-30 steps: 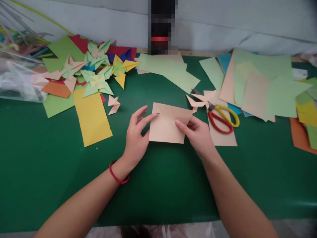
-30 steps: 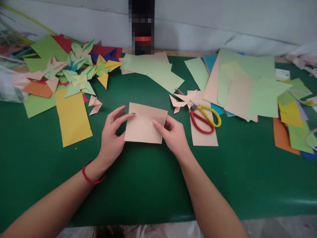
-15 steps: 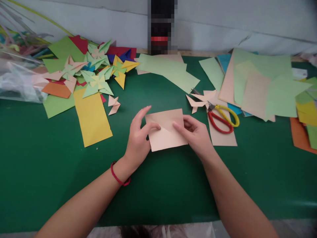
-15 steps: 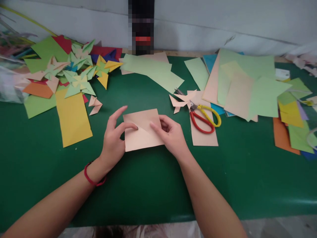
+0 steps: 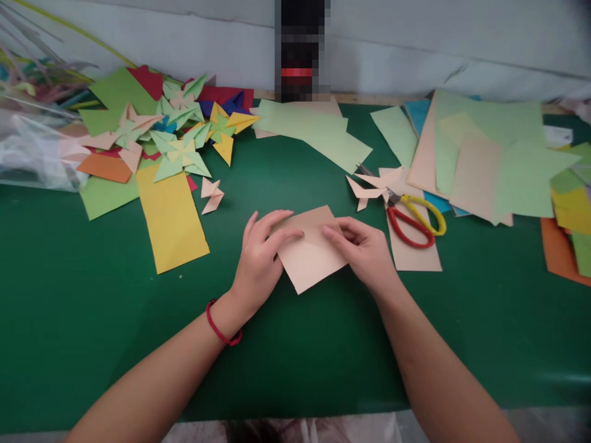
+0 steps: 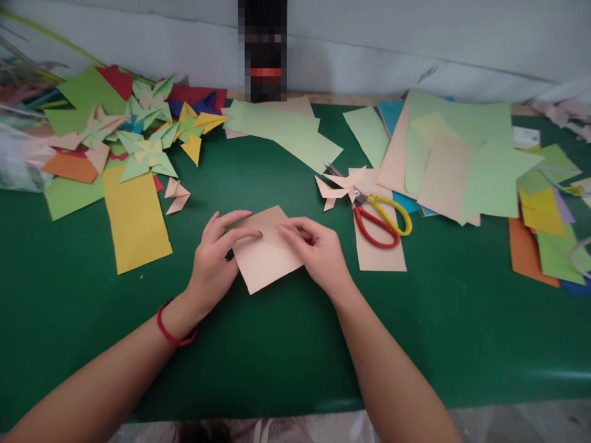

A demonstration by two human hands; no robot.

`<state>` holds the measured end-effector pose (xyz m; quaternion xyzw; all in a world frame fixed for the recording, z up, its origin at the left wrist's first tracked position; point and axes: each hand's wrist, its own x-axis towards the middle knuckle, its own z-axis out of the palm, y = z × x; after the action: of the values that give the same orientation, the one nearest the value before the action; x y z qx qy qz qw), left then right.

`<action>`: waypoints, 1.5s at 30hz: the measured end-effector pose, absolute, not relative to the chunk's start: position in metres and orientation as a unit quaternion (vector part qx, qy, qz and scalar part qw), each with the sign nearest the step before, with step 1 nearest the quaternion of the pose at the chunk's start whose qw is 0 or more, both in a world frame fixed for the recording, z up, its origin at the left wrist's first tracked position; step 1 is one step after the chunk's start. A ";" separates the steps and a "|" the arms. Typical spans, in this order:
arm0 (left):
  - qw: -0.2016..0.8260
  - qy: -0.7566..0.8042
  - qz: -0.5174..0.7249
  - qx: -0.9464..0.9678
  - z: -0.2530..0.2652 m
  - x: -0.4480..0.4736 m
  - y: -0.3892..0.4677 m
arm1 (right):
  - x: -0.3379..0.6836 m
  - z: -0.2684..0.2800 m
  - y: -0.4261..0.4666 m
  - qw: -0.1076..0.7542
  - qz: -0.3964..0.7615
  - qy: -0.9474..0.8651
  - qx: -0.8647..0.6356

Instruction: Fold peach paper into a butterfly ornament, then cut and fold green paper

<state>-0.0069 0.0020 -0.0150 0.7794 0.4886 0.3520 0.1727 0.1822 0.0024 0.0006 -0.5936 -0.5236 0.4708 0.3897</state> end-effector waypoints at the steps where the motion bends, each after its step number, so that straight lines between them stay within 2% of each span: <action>1: 0.178 0.490 0.355 0.776 -0.015 -0.007 0.002 | 0.182 0.001 0.003 0.393 0.472 -0.520 -0.594; 6: 0.216 0.495 0.391 0.745 -0.014 -0.008 0.004 | 0.184 0.001 0.005 0.440 0.499 -0.457 -0.590; 9: 0.248 0.506 0.413 0.715 -0.011 -0.008 0.005 | 0.184 0.002 0.007 0.461 0.553 -0.419 -0.553; 13: 0.264 0.521 0.440 0.682 -0.009 -0.008 0.006 | 0.183 0.002 0.007 0.448 0.643 -0.388 -0.484; 17: 0.251 0.533 0.444 0.675 -0.009 -0.008 0.005 | 0.180 0.001 0.004 0.431 0.673 -0.385 -0.461; 27: 0.249 0.530 0.429 0.688 -0.008 -0.006 0.000 | 0.177 0.004 0.001 0.415 0.641 -0.462 -0.451; 36: 0.271 0.495 0.435 0.701 -0.008 -0.005 0.000 | 0.182 -0.002 0.003 0.455 0.648 -0.407 -0.455; 40: 0.272 0.506 0.446 0.686 -0.006 -0.004 0.001 | 0.182 0.000 0.002 0.450 0.666 -0.411 -0.431; 45: 0.285 0.508 0.446 0.679 -0.008 -0.003 0.000 | 0.178 -0.002 0.001 0.450 0.635 -0.424 -0.463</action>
<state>-0.0031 -0.0003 -0.0075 0.6790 0.5083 0.4463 0.2853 0.1778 0.0006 -0.0020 -0.4634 -0.4243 0.6348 0.4498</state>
